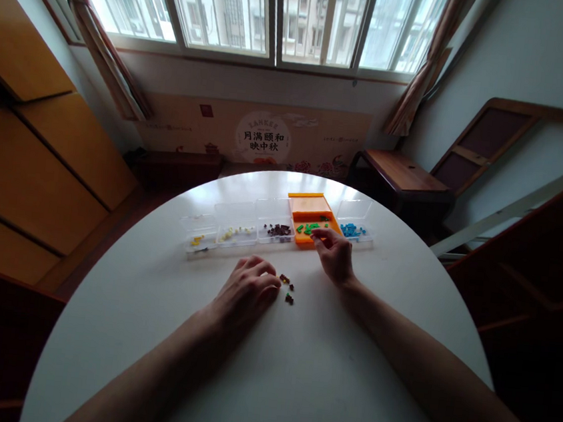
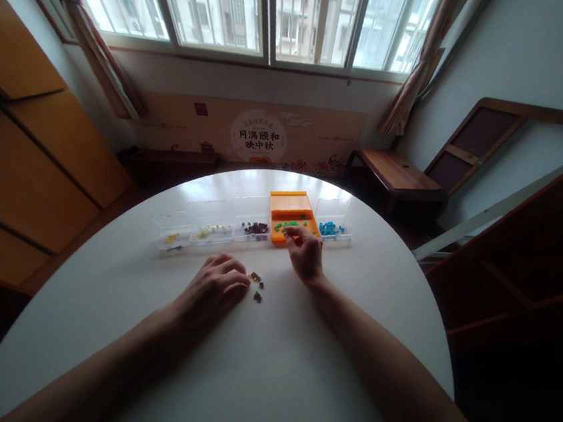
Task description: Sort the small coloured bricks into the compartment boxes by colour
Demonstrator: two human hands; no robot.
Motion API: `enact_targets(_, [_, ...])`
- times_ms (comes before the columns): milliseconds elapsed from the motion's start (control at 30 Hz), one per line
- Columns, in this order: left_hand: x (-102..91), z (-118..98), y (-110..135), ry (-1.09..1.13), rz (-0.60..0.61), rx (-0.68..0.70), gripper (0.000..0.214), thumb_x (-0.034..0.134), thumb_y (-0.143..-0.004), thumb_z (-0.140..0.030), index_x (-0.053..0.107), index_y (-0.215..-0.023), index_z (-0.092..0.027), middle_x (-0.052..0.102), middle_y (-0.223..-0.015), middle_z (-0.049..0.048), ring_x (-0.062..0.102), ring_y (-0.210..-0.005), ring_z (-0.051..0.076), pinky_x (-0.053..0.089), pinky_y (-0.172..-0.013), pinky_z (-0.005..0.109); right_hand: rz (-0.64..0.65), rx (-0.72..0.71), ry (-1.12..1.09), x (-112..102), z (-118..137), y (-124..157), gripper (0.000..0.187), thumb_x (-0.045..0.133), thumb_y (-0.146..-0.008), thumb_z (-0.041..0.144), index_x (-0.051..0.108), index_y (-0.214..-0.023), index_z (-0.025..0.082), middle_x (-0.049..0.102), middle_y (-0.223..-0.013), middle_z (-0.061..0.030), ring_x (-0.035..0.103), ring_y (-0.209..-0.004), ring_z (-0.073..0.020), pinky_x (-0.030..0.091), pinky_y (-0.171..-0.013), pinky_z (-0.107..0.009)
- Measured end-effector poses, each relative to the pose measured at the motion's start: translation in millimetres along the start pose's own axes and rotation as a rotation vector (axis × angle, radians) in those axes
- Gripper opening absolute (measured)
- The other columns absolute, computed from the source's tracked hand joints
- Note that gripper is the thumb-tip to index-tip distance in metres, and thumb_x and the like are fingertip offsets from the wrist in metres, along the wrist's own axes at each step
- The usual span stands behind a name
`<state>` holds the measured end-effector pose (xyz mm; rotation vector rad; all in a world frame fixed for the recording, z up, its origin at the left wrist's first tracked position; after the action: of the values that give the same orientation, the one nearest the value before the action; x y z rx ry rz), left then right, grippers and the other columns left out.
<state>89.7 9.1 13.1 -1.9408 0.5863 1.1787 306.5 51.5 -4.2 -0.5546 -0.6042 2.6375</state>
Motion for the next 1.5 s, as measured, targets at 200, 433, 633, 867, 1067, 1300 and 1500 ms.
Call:
enact_targets(200, [1.2, 5.7, 0.6, -0.016, -0.023, -0.038, 0.013, 0.059, -0.085, -0.022, 0.068, -0.094, -0.025, 0.066, -0.095, 0.0034, 0.054, -0.096, 0.020, 0.038, -0.090, 0.038, 0.091, -0.104, 0.001, 8.3, 11.9, 10.3, 0.017, 0.058, -0.081, 0.024, 0.072, -0.087, 0.017, 0.071, -0.074, -0.0035, 0.056, -0.054, -0.0121, 0.048, -0.059, -0.025])
enact_targets(433, [1.4, 5.1, 2.1, -0.038, -0.009, -0.010, 0.010, 0.058, -0.086, -0.020, 0.068, -0.088, -0.024, 0.066, -0.096, 0.0028, 0.053, -0.097, 0.020, 0.037, -0.090, 0.038, 0.167, -0.161, -0.007, 13.3, 20.4, 17.6, 0.014, 0.059, -0.081, 0.022, 0.072, -0.085, 0.017, 0.072, -0.076, -0.0039, 0.057, -0.057, -0.0119, 0.048, -0.060, -0.024])
enact_targets(633, [-8.6, 0.7, 2.3, -0.100, -0.231, 0.016, 0.009, 0.059, -0.089, -0.025, 0.067, -0.093, -0.023, 0.067, -0.094, 0.0033, 0.052, -0.095, 0.019, 0.039, -0.086, 0.035, 0.490, -0.015, -0.187, 22.4, 30.0, 26.4, 0.017, 0.063, -0.079, 0.027, 0.072, -0.089, 0.016, 0.071, -0.074, -0.0037, 0.059, -0.059, -0.0119, 0.047, -0.058, -0.023])
enact_targets(867, [-18.4, -0.6, 5.7, -0.153, -0.383, -0.009, 0.006, 0.061, -0.088, -0.025, 0.066, -0.090, -0.022, 0.068, -0.090, 0.0033, 0.054, -0.092, 0.020, 0.039, -0.083, 0.036, 0.832, 0.116, -0.471, 35.1, 40.6, 42.8, 0.019, 0.061, -0.081, 0.029, 0.071, -0.086, 0.013, 0.071, -0.077, -0.0051, 0.064, -0.072, -0.0147, 0.049, -0.068, -0.026])
enact_targets(1067, [-24.0, 0.9, 4.0, -0.133, -0.399, 0.023, 0.005, 0.063, -0.087, -0.025, 0.067, -0.085, -0.023, 0.069, -0.083, 0.0011, 0.055, -0.088, 0.019, 0.040, -0.082, 0.035, 0.775, 0.042, -0.392, 39.2, 41.5, 44.5, 0.017, 0.060, -0.079, 0.022, 0.071, -0.087, 0.014, 0.071, -0.076, -0.0049, 0.062, -0.066, -0.0131, 0.047, -0.063, -0.024])
enact_targets(1300, [-60.4, 54.6, 14.7, -0.125, -0.732, -0.296, 0.011, 0.068, -0.081, -0.033, 0.069, -0.078, -0.022, 0.068, -0.080, 0.0012, 0.057, -0.083, 0.019, 0.045, -0.080, 0.035, 0.550, 0.003, -0.166, 37.7, 29.5, 38.5, 0.021, 0.061, -0.079, 0.024, 0.072, -0.094, 0.015, 0.070, -0.075, -0.0040, 0.055, -0.056, -0.0100, 0.043, -0.056, -0.022])
enact_targets(1500, [-78.9, 107.1, 37.1, -0.174, -0.868, -0.659, 0.014, 0.066, -0.079, -0.033, 0.071, -0.081, -0.019, 0.070, -0.082, 0.0049, 0.059, -0.084, 0.023, 0.046, -0.079, 0.036, 0.535, -0.167, 0.080, 33.5, 34.0, 42.0, 0.019, 0.062, -0.080, 0.019, 0.072, -0.095, 0.019, 0.068, -0.087, -0.0036, 0.054, -0.061, -0.0104, 0.044, -0.063, -0.024])
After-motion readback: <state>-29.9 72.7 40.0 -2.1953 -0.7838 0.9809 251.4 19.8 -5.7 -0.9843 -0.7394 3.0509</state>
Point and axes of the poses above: each hand's wrist, its own y-axis away from the middle knuckle, its own x-axis out of the palm, z = x × y, the point moved 3 cm from there along -y, towards the middle knuckle
